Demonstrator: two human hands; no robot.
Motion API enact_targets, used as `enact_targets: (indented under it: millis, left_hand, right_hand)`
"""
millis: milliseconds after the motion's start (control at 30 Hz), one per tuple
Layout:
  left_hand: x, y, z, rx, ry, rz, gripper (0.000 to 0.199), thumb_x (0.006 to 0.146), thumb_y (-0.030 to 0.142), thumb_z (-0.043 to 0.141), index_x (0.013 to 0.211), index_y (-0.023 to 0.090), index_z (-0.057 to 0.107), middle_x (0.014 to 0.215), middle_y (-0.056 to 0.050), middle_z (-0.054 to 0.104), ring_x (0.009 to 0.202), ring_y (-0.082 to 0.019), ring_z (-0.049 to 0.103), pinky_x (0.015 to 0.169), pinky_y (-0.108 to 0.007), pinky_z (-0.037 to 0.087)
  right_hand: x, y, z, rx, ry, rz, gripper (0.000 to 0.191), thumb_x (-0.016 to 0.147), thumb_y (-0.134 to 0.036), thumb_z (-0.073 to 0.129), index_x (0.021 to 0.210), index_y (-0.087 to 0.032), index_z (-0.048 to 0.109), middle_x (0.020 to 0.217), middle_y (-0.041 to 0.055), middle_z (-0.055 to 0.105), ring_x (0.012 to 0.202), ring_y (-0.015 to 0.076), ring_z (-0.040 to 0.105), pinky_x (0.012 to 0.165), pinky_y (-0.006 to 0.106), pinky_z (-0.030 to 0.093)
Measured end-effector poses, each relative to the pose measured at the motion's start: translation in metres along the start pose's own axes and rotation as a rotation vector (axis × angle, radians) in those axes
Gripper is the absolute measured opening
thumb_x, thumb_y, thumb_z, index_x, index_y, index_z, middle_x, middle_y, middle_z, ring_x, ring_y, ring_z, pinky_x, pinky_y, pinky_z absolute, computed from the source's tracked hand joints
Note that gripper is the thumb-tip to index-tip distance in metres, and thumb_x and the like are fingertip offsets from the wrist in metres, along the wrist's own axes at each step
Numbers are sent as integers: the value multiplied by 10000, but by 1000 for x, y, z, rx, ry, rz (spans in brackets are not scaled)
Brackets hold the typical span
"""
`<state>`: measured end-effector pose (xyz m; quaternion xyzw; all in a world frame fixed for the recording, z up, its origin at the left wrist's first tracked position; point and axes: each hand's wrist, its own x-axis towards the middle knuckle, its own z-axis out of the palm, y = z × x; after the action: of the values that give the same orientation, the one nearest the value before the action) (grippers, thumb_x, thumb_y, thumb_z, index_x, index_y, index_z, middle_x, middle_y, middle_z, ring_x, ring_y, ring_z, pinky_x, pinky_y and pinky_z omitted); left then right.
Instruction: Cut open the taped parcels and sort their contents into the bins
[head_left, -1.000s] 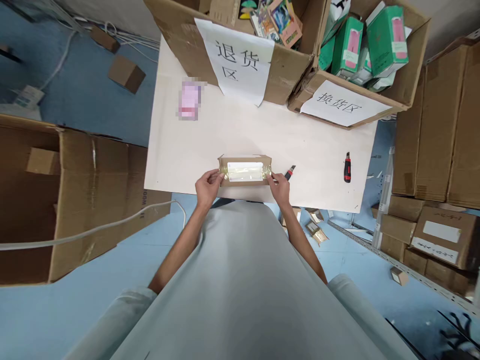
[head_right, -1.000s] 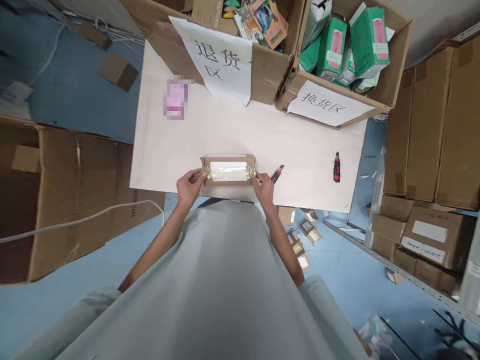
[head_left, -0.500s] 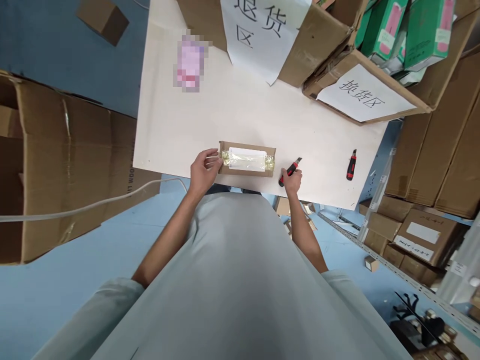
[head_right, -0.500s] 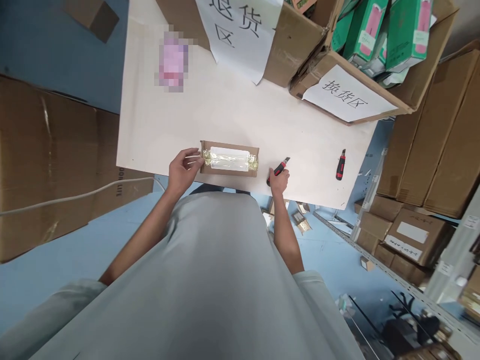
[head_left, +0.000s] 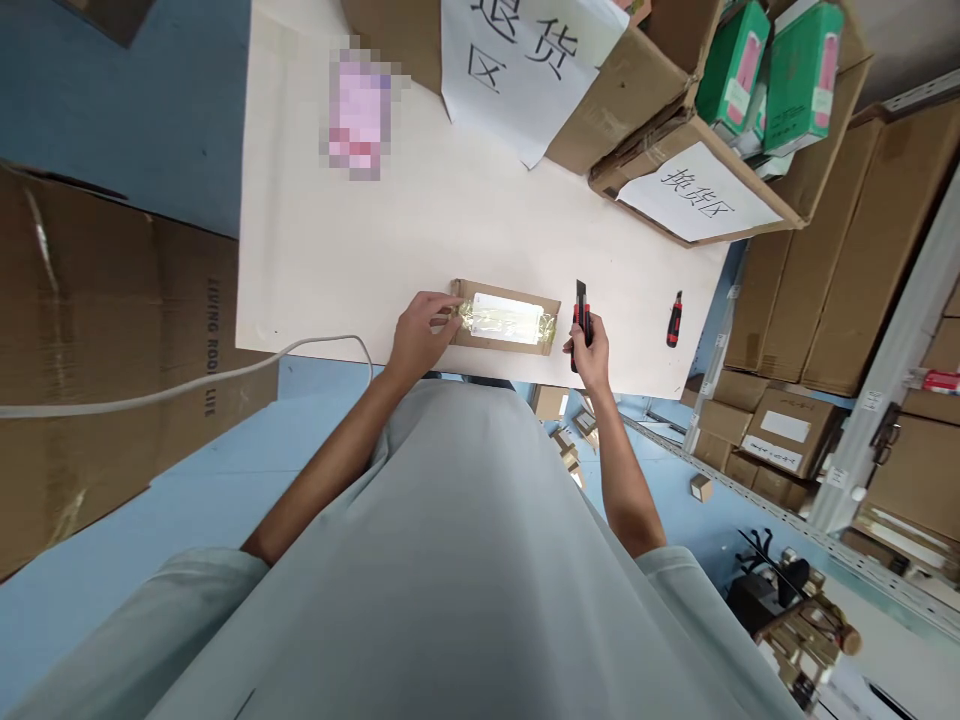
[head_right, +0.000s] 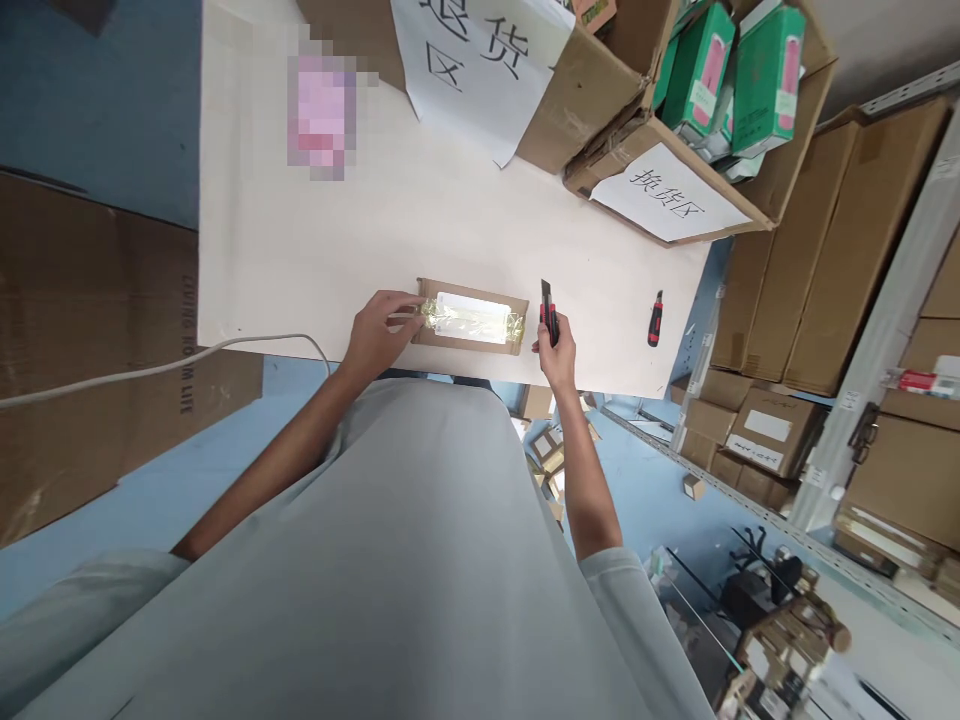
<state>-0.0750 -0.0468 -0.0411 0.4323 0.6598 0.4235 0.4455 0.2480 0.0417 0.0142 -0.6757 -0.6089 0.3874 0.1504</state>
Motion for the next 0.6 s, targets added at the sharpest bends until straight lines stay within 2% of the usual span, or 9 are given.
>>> enact_targets:
  millis: [100,200,267,333,433,600]
  left_hand:
    - [6,-3,2,-9,-29,4,347,952,326,729,1282,258,810,1304,-80,704,1092,-225,760,980,-381,701]
    - [12,-9,3,-23,-39,9,354,928,311,744,1270,253,815,1288,-81,702,1079,-227,756,930,-360,705]
    - [16,-13,3,-33,-48,16,356,922,299,746,1269,252,813,1294,-82,704,1077,-231,753,910,-358,706]
    - [19,-16,3,-42,-62,26,361,921,285,743,1274,249,812,1307,-87,704,1074,-235,749,902,-365,706]
    - [21,-18,3,-57,-77,26,370,914,268,743,1275,238,814,1310,-95,700,1070,-242,748,896,-379,703]
    - [22,-17,8,-100,-47,-17,358,873,238,766,1225,231,830,1284,-92,714,1034,-242,753,880,-381,703]
  right_hand:
    - [-13,-43,-5,-81,-145,-145,502,1135,-636,428,1394,-253,623,948,9,732,713,188,703,732,319,590]
    - [-19,-83,1,-337,-311,-330,508,1173,-589,426,1465,-241,653,1184,82,807,966,248,765,870,348,587]
    - [-20,-105,8,-557,-413,-416,497,1200,-520,389,1524,-243,646,1357,108,793,1159,286,753,934,354,565]
    - [-19,-123,17,-782,-500,-441,506,1221,-470,341,1598,-261,605,1419,114,774,1217,301,736,911,345,546]
    - [-16,-143,29,-1044,-575,-431,525,1235,-458,293,1676,-292,526,1377,126,775,1157,305,739,845,330,508]
    - [-13,-158,39,-1239,-600,-427,538,1240,-460,230,1677,-287,493,1350,154,755,1115,297,731,837,332,483]
